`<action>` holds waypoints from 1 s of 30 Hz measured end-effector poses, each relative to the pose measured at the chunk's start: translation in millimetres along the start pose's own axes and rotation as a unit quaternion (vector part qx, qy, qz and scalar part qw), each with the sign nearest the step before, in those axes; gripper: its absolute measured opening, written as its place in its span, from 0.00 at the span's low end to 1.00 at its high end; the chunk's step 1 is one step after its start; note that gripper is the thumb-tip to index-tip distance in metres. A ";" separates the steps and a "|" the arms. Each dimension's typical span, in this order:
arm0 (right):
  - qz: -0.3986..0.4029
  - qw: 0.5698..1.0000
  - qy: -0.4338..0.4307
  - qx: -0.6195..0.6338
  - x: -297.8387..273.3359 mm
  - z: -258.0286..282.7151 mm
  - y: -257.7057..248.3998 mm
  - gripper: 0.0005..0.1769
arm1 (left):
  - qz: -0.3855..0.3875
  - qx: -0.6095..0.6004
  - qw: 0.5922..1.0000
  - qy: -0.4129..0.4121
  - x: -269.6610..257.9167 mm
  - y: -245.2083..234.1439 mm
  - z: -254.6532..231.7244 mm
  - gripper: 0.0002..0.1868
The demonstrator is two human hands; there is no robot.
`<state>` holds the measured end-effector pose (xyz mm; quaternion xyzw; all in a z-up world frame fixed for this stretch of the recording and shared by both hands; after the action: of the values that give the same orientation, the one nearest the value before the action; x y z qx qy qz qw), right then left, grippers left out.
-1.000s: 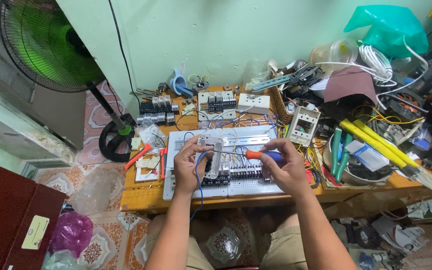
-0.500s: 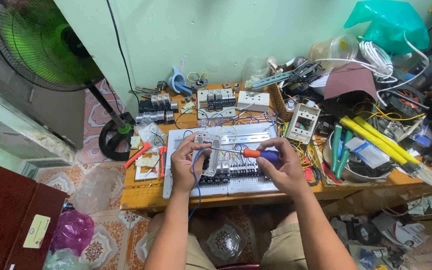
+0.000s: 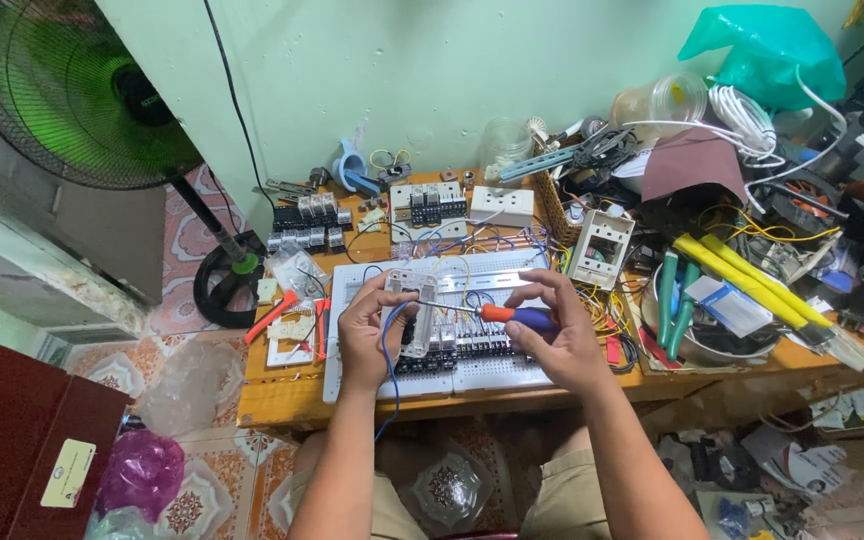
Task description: The person works on a breadboard setup, using a screwdriver to tighten connections on a white electrical component. They then strip and insert yellow wires into the breadboard and component terminals, securing them with the screwdriver.
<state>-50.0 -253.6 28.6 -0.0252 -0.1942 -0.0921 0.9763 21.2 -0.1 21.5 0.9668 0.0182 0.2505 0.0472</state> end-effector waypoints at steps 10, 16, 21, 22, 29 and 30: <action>-0.028 0.999 0.008 -0.015 0.0 1.9 3.6 0.24 | -0.002 0.009 1.000 -0.006 0.3 -2.2 5.4 0.02; -0.055 0.997 -0.026 -0.039 -1.7 -18.2 -1.6 0.13 | 0.003 0.032 0.999 0.000 2.3 -3.8 8.5 0.03; -0.022 0.999 -0.009 -0.037 1.2 -1.8 -1.5 0.27 | 0.010 0.030 0.999 -0.004 2.6 -5.9 12.3 0.02; -0.022 0.999 -0.009 -0.037 0.4 -2.4 -1.4 0.27 | 0.010 0.030 0.999 -0.005 1.9 -5.4 10.6 0.02; -0.047 0.999 0.008 -0.009 0.2 -1.6 1.9 0.12 | 0.021 0.035 0.999 -0.001 1.8 -1.2 10.6 0.02; -0.047 0.998 0.026 -0.016 0.7 -2.8 1.2 0.11 | 0.021 0.030 0.999 -0.004 1.0 -1.1 12.2 0.02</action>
<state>-48.1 -252.8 26.3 -0.0291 -0.1683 -0.1413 0.9751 28.0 0.0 11.2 0.9689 0.0053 0.2472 0.0129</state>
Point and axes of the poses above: each hand's wrist, its own x-axis towards the middle knuckle, its own y-axis out of the palm, z = x × y, the point moved 3 cm from there along x, towards the middle knuckle, and after that the axes turned 6 degrees about -z, right-handed, at the moved point
